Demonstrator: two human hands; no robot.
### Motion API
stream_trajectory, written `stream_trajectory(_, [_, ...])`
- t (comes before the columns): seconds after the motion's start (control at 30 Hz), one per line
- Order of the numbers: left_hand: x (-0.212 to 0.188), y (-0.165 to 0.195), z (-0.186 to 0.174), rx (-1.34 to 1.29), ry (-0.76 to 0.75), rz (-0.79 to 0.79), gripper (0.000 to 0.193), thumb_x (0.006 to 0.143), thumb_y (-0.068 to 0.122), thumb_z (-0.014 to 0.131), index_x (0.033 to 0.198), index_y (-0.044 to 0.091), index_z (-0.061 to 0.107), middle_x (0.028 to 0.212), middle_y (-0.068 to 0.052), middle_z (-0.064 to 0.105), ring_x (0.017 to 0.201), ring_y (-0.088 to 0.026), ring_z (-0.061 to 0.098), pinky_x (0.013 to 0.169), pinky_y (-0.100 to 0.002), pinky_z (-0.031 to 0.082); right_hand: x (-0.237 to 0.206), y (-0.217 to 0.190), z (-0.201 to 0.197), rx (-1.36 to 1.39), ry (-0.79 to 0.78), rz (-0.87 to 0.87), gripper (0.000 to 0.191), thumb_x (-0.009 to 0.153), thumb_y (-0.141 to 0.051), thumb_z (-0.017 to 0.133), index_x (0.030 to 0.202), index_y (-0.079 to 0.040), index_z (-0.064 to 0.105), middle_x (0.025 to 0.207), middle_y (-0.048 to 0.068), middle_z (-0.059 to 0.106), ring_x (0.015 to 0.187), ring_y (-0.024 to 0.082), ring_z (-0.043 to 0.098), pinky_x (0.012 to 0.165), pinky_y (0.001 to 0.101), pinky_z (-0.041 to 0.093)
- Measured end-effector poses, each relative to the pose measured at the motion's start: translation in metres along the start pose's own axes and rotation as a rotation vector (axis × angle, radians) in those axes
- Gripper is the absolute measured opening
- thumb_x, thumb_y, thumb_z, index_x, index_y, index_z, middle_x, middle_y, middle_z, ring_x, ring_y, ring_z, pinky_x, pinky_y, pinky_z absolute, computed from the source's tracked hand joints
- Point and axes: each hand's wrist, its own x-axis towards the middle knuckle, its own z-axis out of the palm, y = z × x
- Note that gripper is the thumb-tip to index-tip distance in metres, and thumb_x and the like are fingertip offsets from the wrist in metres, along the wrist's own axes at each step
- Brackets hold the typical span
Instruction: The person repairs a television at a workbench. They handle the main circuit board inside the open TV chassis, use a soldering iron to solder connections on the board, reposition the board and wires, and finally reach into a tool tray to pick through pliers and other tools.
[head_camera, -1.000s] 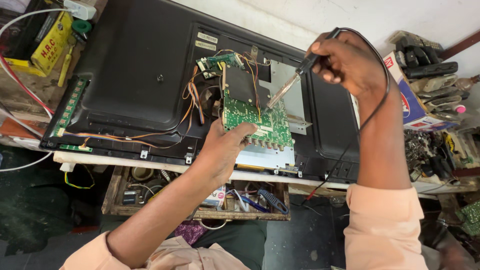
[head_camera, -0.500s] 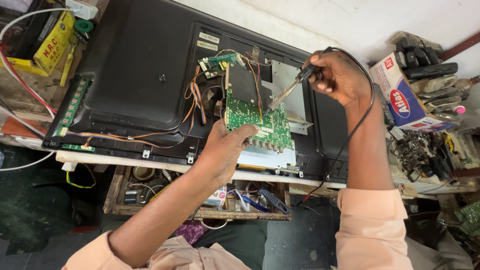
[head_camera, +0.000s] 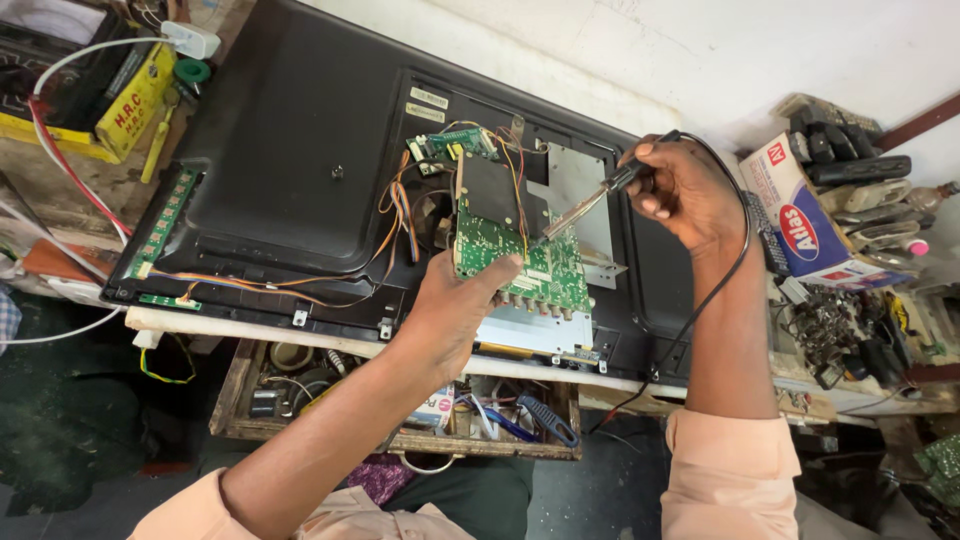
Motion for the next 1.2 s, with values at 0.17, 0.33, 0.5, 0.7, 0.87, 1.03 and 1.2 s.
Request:
stream_trajectory(0.17, [0.000,-0.003,0.000,-0.046,0.039,-0.007,0.023,0.088,0.008,0.071,0.109,0.001,0.066,0.103,-0.008,0.073,0.095,-0.018,0.067,0.088,-0.038,0.054,-0.001,0.002,0.000,-0.012,0.018,0.013,0.018,0.095,-0.020,0.064,0.093,-0.003,0.069,0.070,0.006,0.064,0.048,0.010,0.049,0.038,0.0194,0.031])
stream_trajectory(0.33, [0.002,-0.009,-0.003,-0.060,0.030,0.006,0.023,0.087,0.005,0.071,0.109,-0.001,0.067,0.103,-0.010,0.072,0.095,-0.018,0.066,0.088,-0.038,0.053,-0.002,0.005,-0.001,-0.002,0.001,-0.002,0.019,0.095,-0.020,0.063,0.092,-0.002,0.069,0.068,0.006,0.064,0.047,0.010,0.049,0.038,0.0195,0.031])
stream_trajectory(0.5, [0.004,-0.012,-0.004,-0.106,-0.020,0.032,0.022,0.088,0.001,0.070,0.109,-0.004,0.066,0.103,-0.013,0.072,0.092,-0.020,0.067,0.084,-0.039,0.056,-0.001,0.007,-0.001,-0.002,-0.001,0.002,0.018,0.095,-0.019,0.063,0.093,-0.002,0.068,0.068,0.006,0.064,0.048,0.009,0.049,0.038,0.0193,0.031])
stream_trajectory(0.7, [0.005,-0.011,-0.005,-0.106,-0.022,-0.004,0.022,0.088,0.001,0.067,0.109,-0.003,0.065,0.103,-0.013,0.072,0.093,-0.021,0.069,0.083,-0.040,0.058,-0.003,0.010,-0.003,0.037,0.033,-0.018,0.017,0.096,-0.016,0.063,0.094,0.000,0.068,0.070,0.008,0.065,0.049,0.011,0.051,0.038,0.0201,0.032])
stream_trajectory(0.87, [0.006,-0.012,-0.006,-0.110,-0.026,-0.030,0.020,0.088,0.003,0.069,0.108,0.000,0.065,0.102,-0.011,0.071,0.092,-0.020,0.068,0.083,-0.042,0.057,-0.012,0.020,-0.009,0.159,0.037,-0.092,0.018,0.099,-0.013,0.063,0.096,0.003,0.068,0.074,0.011,0.065,0.052,0.013,0.053,0.043,0.0214,0.036])
stream_trajectory(1.03, [0.008,-0.011,-0.009,-0.076,-0.050,-0.021,0.020,0.088,0.007,0.070,0.107,0.002,0.067,0.102,-0.008,0.072,0.095,-0.019,0.065,0.087,-0.043,0.052,-0.026,0.030,-0.019,0.285,0.080,-0.176,0.017,0.100,-0.015,0.061,0.098,0.002,0.065,0.081,0.013,0.067,0.057,0.016,0.055,0.048,0.0237,0.038])
stream_trajectory(1.2, [0.009,-0.009,-0.009,-0.012,-0.023,-0.047,0.020,0.088,0.011,0.071,0.107,0.006,0.067,0.105,-0.005,0.073,0.102,-0.018,0.064,0.094,-0.044,0.048,-0.042,0.046,-0.018,0.264,0.175,-0.186,0.023,0.098,-0.020,0.062,0.098,0.003,0.067,0.077,0.012,0.065,0.053,0.015,0.050,0.048,0.0243,0.037])
